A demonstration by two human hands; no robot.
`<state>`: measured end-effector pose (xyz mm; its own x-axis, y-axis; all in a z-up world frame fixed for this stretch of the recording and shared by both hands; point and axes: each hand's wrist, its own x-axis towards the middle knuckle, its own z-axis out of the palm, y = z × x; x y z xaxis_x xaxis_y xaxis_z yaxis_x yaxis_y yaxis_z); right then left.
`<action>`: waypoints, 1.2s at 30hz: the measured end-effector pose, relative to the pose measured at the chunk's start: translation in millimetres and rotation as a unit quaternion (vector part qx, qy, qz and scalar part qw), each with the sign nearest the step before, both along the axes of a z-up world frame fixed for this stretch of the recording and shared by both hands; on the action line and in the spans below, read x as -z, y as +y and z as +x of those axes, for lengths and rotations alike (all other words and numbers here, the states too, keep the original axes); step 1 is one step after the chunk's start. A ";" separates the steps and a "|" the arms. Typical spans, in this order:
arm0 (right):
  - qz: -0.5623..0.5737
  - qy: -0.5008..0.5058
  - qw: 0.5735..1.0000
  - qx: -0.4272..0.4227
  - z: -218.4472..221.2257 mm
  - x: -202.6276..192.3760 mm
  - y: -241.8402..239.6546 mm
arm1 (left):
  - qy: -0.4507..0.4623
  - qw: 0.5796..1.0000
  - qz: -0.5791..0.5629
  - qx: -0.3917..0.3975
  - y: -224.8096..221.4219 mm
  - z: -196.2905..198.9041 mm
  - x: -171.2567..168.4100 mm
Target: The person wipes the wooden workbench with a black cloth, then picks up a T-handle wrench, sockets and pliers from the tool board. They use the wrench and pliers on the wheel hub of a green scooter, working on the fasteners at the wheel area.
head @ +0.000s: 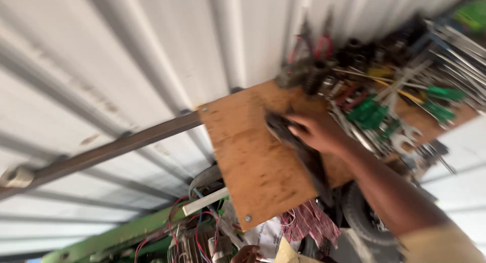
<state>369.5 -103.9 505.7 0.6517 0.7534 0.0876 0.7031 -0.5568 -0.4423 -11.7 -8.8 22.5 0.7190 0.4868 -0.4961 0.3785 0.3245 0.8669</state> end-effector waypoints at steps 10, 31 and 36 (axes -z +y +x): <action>-0.174 -0.168 0.961 0.137 -41.2 29.6 -35.6 | -0.094 0.989 0.043 0.103 -17.5 8.7 -23.4; -0.022 0.240 0.961 -0.138 -156.5 74.5 -149.6 | -0.009 0.952 0.113 0.284 -32.6 70.2 -157.9; -0.160 0.128 0.975 0.086 -118.1 97.3 -212.6 | -0.044 0.960 0.067 0.267 -32.8 64.5 -123.1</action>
